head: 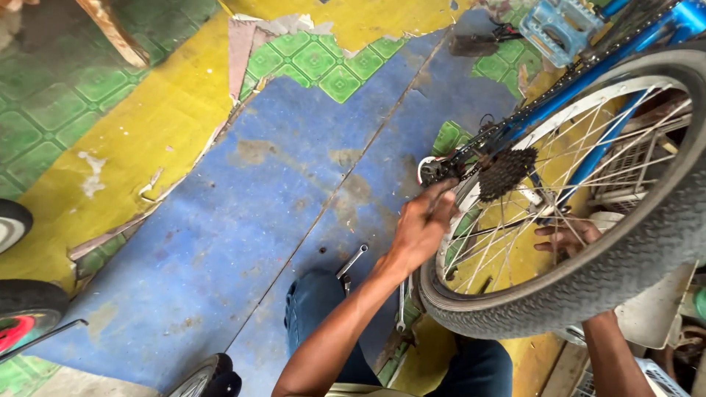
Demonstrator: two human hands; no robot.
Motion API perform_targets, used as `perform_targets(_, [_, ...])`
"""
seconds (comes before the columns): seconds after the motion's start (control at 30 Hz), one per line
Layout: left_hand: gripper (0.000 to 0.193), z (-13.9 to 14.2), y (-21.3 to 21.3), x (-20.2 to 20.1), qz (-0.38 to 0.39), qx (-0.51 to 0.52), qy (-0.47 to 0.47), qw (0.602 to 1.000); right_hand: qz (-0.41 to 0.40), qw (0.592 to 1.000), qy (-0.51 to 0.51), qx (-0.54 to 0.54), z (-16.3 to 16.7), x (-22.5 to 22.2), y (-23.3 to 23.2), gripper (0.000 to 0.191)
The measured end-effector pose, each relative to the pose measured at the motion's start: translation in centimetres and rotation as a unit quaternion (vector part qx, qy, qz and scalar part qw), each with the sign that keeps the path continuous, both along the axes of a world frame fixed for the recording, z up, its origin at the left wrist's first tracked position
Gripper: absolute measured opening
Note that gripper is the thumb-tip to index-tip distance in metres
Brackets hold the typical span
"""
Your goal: The person is kneeling on the floor repairing a bicycle. They use a wrench to tighten the rear wheel axle nut, then repeatedly spin the wheel and adjust the chain and derailleur by hand. They also use a hammer to tap the wheel hub area.
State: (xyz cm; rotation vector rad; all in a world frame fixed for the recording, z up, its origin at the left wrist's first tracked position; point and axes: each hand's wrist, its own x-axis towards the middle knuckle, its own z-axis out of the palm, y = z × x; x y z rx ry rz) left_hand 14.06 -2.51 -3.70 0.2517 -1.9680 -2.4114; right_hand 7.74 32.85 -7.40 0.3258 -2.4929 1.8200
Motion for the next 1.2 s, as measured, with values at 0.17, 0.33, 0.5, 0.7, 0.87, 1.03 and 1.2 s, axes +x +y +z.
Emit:
perform_targets(0.17, [0.049, 0.2, -0.5, -2.4, -0.057, 0.002, -0.050, 0.997, 0.021, 0.997, 0.064, -0.031, 2.3, 1.5, -2.9, 0.024])
perform_targets(0.33, [0.053, -0.7, -0.5, -3.4, -0.068, -0.050, -0.040, 0.996, -0.056, 0.979, 0.108, 0.162, 3.0, 3.0, -5.3, 0.025])
perform_targets(0.5, [0.056, -2.1, 0.5, -3.9, -0.085, -0.037, -0.035, 0.995, 0.032, 0.999, 0.005, 0.033, 5.1, 1.2, -5.2, 0.034])
perform_targets(0.7, [0.052, -4.0, 2.0, -5.3, -0.067, 0.086, 0.014, 0.994, 0.029, 0.996, 0.024, 0.077, 6.3, 2.3, -5.5, 0.037])
perform_targets(0.87, [0.041, -5.6, 2.6, -6.2, -0.035, 0.123, 0.037, 0.991, -0.032, 0.984, 0.121, 0.127, 5.0, 4.1, -6.4, 0.030])
perform_targets(1.03, [0.033, -5.9, 2.8, -6.2, -0.020, 0.100, 0.053, 0.993, -0.041, 0.982, 0.060, 0.175, 4.0, 1.9, -3.9, 0.033])
perform_targets(1.2, [0.033, -4.9, 3.0, -5.2, -0.006, 0.009, 0.033, 0.999, -0.009, 0.993, 0.024, 0.114, 2.2, 0.9, -1.3, 0.034])
